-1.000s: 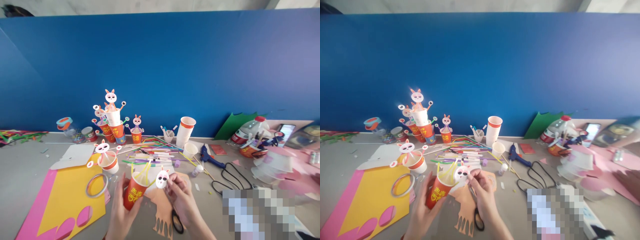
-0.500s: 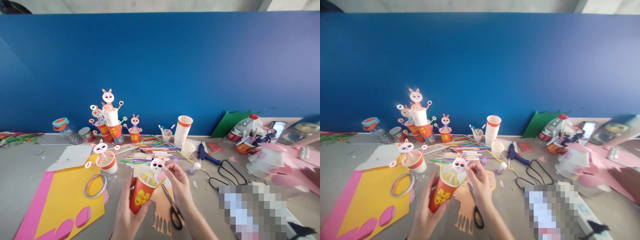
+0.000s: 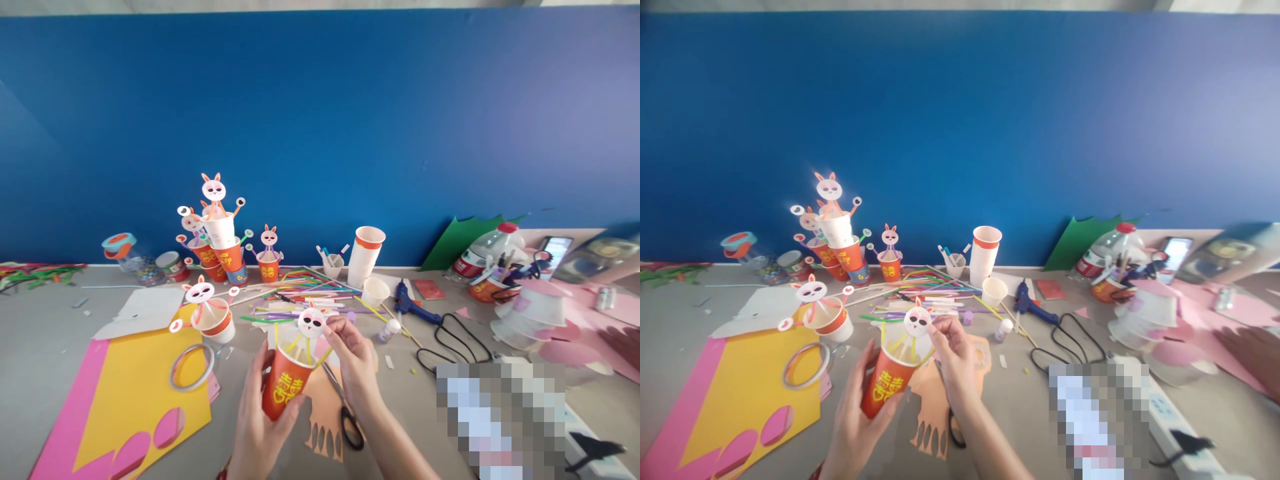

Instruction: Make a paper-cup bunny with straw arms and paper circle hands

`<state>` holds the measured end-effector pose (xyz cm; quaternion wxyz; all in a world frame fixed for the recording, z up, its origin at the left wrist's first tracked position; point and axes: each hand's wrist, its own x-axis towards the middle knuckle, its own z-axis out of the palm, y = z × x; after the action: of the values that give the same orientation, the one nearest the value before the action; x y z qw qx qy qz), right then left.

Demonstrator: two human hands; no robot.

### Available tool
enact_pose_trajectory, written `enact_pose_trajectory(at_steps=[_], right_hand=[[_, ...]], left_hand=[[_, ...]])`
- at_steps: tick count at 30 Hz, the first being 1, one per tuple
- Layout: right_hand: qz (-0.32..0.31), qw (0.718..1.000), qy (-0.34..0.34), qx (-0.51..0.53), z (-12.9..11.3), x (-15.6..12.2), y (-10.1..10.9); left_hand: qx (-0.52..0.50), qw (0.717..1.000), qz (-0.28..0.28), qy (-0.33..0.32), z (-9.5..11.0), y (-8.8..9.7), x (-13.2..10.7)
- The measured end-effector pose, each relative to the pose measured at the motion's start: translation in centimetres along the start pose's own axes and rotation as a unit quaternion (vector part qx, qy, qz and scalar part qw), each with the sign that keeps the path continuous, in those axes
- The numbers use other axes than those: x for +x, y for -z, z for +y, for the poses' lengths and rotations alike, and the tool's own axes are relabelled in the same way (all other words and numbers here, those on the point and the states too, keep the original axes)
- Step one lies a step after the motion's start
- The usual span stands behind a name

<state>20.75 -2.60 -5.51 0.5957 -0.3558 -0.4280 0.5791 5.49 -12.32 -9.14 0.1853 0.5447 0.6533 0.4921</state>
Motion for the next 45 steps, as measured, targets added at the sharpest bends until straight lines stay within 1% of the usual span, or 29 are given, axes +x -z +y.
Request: enact_pose_trajectory(at_steps=[7,14,21,25,36,45], right_hand=[[0.006,1.000,0.002,-0.019,0.1,0.0,-0.1],[-0.002,1.000,-0.006,-0.020,0.7,-0.2,0.2],[0.005,0.999,0.015,-0.044,0.9,-0.2,0.2],[0.003,0.998,0.024,-0.051,1.0,-0.2,0.2],[0.003,0.996,0.019,-0.082,1.3,-0.2,0.2],[0.004,0.997,0.026,-0.071,1.7,0.2,0.1]], left_hand=[[-0.001,1.000,-0.006,0.003,0.2,0.1,0.0],[0.002,1.000,0.004,0.000,0.3,0.0,0.0],[-0.015,1.000,0.001,0.006,0.4,0.0,-0.1],[-0.019,1.000,-0.005,0.014,0.3,-0.1,-0.1],[-0.033,0.999,-0.020,0.007,0.4,0.1,-0.1],[-0.037,0.999,-0.013,0.017,0.5,0.0,0.0]])
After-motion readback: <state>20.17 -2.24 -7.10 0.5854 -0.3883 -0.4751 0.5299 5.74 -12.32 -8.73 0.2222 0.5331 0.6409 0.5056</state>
